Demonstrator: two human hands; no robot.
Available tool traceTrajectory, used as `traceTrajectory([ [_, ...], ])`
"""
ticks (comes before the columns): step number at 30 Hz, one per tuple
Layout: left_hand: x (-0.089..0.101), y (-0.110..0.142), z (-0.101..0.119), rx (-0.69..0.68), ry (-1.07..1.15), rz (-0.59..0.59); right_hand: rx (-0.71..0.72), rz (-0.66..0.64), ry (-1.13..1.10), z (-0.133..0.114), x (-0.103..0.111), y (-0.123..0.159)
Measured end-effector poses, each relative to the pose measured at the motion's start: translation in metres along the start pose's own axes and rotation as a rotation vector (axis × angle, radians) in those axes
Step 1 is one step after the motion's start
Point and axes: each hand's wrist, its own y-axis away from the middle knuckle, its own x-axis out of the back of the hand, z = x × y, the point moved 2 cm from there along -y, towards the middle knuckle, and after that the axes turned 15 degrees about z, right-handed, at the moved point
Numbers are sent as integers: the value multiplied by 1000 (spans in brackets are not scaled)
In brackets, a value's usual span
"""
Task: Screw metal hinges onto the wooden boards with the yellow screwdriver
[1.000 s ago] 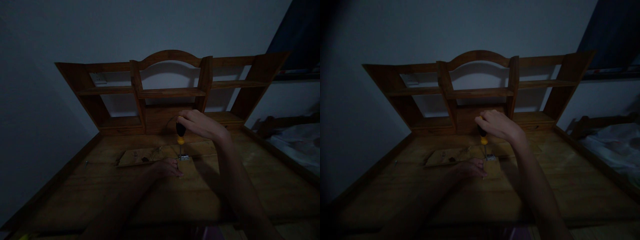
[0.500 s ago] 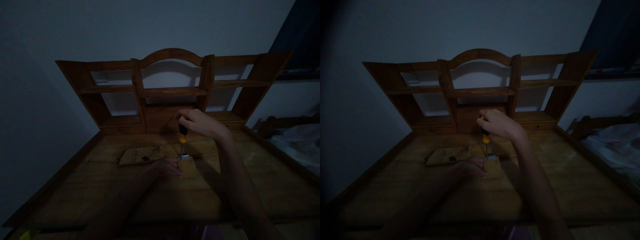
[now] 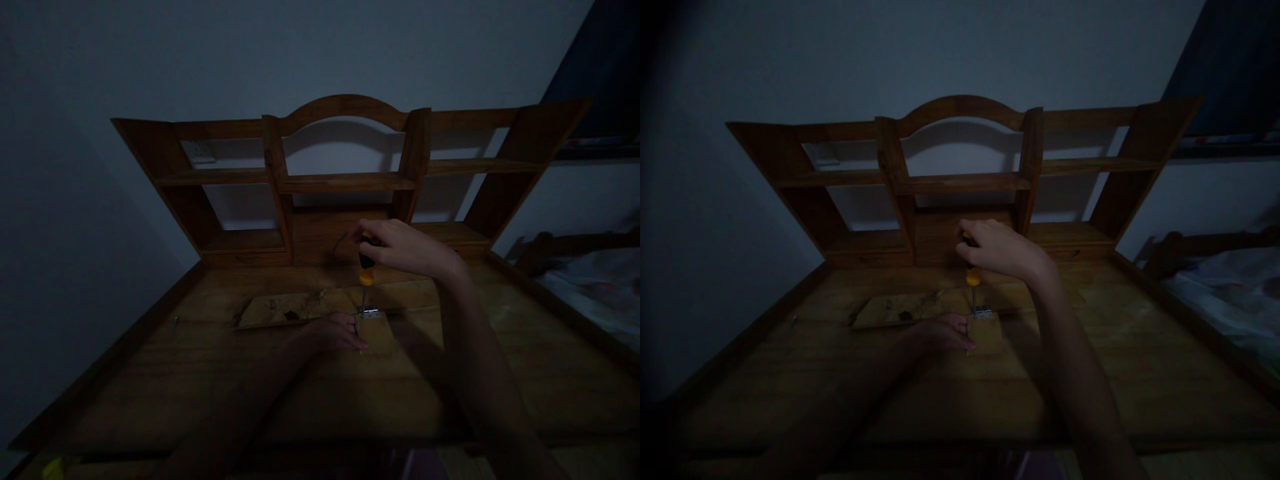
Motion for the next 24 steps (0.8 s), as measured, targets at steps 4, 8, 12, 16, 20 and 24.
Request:
traceTrajectory([
  [4, 3, -2, -2, -6, -1, 0, -27, 41, 89, 4, -3, 0],
  [8, 3, -1, -1, -19, -17, -38, -52, 21, 102, 5, -2, 0],
  [12, 2, 0, -1, -33, -5, -32, -16, -5, 29, 0, 1, 1],
  [16, 4, -3, -3, -8, -8, -15, -50, 47, 127, 0, 1, 2],
  [20, 5, -5, -4, -8, -15, -23, -65, 34, 138, 2, 1, 1],
  [24, 5, -5, -3, -3, -7, -16, -42, 2, 51, 3, 5, 1],
])
